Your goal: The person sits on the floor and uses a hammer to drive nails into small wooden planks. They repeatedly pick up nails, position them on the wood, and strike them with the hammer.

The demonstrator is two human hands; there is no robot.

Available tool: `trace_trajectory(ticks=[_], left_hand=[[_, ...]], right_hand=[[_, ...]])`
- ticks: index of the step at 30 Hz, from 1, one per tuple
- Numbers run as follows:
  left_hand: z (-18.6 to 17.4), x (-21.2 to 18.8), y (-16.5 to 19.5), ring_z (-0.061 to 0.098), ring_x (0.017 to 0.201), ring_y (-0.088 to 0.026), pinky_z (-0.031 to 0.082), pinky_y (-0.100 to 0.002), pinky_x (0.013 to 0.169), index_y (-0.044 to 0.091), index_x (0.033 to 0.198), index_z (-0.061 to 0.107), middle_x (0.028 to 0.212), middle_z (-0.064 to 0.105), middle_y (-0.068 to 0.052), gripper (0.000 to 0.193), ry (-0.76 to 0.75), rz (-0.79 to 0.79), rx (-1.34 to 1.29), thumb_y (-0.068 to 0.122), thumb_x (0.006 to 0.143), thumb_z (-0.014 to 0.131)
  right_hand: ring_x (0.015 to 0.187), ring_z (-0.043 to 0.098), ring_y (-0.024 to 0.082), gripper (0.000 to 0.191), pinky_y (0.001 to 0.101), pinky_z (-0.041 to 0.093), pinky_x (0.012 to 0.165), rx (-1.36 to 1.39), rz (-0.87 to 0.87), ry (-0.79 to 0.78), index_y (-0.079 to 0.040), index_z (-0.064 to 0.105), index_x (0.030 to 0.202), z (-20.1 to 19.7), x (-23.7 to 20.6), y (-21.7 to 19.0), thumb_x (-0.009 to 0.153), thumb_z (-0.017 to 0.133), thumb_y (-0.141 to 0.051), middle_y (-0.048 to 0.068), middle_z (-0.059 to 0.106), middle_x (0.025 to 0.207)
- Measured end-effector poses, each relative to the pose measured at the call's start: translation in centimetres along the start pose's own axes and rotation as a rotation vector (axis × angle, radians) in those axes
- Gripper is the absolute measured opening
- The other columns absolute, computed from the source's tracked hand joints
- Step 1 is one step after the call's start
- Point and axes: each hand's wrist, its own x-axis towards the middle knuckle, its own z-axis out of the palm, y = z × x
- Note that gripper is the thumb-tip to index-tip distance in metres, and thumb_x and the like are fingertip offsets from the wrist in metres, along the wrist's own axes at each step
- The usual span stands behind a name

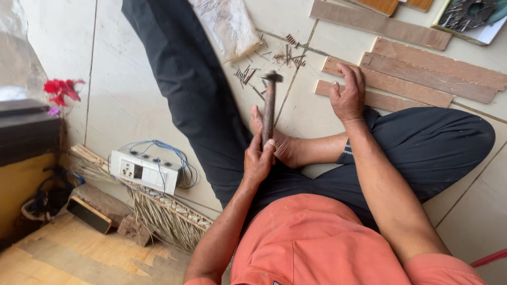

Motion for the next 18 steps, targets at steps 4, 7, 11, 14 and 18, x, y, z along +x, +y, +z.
trace_trajectory(ticks=[4,7,11,14,18], left_hand=[[-1.0,0.0,-0.7,0.054,0.054,-0.007,0.045,-0.024,0.049,0.004,0.157,0.041,0.075,0.060,-0.001,0.060,0.087,0.138,-0.257,0.024,0.103,0.059],[-1.4,0.5,-1.3,0.053,0.055,-0.008,0.044,-0.023,0.049,0.003,0.157,0.038,0.077,0.059,0.000,0.061,0.104,0.164,-0.375,0.023,0.104,0.058],[-1.6,1.2,-1.6,0.053,0.056,-0.008,0.045,-0.023,0.049,0.002,0.156,0.040,0.080,0.061,-0.001,0.061,0.100,0.170,-0.424,0.024,0.103,0.060],[-1.7,1.3,-1.8,0.054,0.057,-0.008,0.045,-0.023,0.050,0.001,0.157,0.042,0.080,0.061,-0.001,0.061,0.125,0.168,-0.411,0.026,0.104,0.061],[-1.5,1.6,-2.0,0.054,0.055,-0.008,0.045,-0.022,0.047,0.002,0.157,0.040,0.078,0.060,-0.001,0.063,0.131,0.141,-0.445,0.026,0.103,0.060]], right_hand=[[0.113,0.056,0.036,0.054,0.0512,0.044,0.099,-0.297,-0.048,-0.182,-0.009,0.067,0.122,-2.4,-2.0,-1.4,0.070,0.081,-0.007,0.014,0.061,0.119],[0.121,0.058,0.031,0.048,0.0464,0.048,0.104,-0.351,0.007,-0.265,-0.016,0.070,0.126,-2.6,-2.4,-1.7,0.080,0.085,-0.011,0.007,0.061,0.125],[0.119,0.058,0.032,0.047,0.0468,0.049,0.100,-0.345,0.047,-0.307,-0.016,0.071,0.126,-1.9,-1.9,-2.0,0.082,0.087,-0.014,0.006,0.060,0.124],[0.116,0.058,0.034,0.048,0.0466,0.049,0.097,-0.349,0.046,-0.334,-0.014,0.071,0.124,-1.3,-1.8,-2.9,0.079,0.088,-0.016,0.008,0.061,0.122],[0.108,0.061,0.030,0.042,0.0449,0.050,0.093,-0.363,-0.062,-0.272,-0.012,0.073,0.118,0.2,-0.8,-4.4,0.080,0.088,-0.018,0.009,0.065,0.113]])
